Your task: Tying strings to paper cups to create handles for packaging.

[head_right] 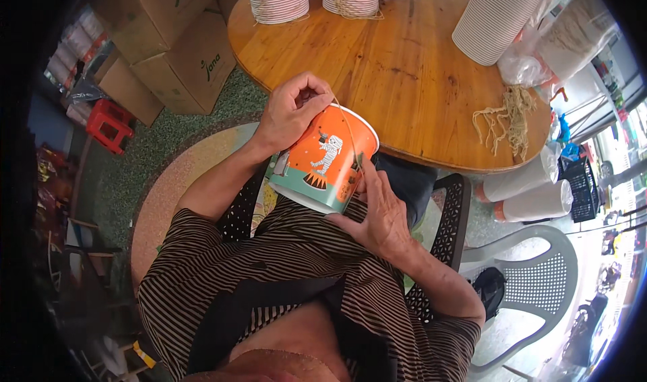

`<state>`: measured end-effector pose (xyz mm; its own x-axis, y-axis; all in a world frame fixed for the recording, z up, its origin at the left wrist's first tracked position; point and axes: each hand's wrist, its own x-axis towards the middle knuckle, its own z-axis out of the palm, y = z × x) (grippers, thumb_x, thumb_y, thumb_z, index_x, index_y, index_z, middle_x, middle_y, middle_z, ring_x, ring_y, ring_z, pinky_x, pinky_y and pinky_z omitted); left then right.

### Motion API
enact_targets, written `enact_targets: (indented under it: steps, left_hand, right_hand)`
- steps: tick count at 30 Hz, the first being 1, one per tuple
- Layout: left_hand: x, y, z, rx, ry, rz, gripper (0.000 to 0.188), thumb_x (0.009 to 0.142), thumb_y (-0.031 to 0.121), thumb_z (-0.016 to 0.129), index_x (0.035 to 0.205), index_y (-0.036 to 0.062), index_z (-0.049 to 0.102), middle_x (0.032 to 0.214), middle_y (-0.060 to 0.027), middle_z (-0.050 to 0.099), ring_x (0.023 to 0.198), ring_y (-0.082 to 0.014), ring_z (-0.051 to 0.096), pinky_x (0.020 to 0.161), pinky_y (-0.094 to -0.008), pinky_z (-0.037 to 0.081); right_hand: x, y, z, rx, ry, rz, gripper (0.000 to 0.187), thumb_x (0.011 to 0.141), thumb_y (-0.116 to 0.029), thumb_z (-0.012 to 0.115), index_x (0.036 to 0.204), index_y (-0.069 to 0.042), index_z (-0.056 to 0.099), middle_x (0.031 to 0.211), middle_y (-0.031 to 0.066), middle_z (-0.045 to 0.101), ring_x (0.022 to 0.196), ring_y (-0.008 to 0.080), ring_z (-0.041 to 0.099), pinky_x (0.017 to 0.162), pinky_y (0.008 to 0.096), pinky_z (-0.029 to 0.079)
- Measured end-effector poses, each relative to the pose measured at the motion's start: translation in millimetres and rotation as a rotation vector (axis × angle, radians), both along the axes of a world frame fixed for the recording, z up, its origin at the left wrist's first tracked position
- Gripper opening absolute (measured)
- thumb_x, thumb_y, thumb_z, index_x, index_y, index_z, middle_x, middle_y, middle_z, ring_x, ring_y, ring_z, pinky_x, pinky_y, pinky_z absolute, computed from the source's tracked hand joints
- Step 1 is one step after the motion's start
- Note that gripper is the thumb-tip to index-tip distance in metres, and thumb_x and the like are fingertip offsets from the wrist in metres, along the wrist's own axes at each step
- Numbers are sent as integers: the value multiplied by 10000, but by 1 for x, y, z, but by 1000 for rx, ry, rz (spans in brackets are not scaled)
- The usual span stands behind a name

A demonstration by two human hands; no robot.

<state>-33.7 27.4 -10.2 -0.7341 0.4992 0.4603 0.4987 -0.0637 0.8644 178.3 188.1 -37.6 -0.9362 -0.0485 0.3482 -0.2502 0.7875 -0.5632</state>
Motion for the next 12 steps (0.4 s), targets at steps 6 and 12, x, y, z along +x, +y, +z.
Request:
enact_targets:
  steps: [6, 12]
  left_hand:
    - [-6, -2, 0, 0, -53, -123, 146, 969, 109, 706, 978, -27, 653, 912, -56, 699, 819, -88, 640, 760, -270, 536]
    - [-8, -2, -2, -16, -186, -293, 79, 1012, 72, 662, 1030, -2, 643, 1040, -53, 696, 901, -69, 634, 817, -226, 531]
  right_hand:
    - [4, -2, 21, -72, -26, -48, 995, 757, -208, 897, 1557, 34, 357, 757, 25, 446, 657, 150, 494, 617, 304, 500]
    - [12, 16, 44, -51, -161, -37, 1003, 723, -211, 930, 1572, -84, 411, 703, 24, 439, 619, 138, 487, 605, 288, 482]
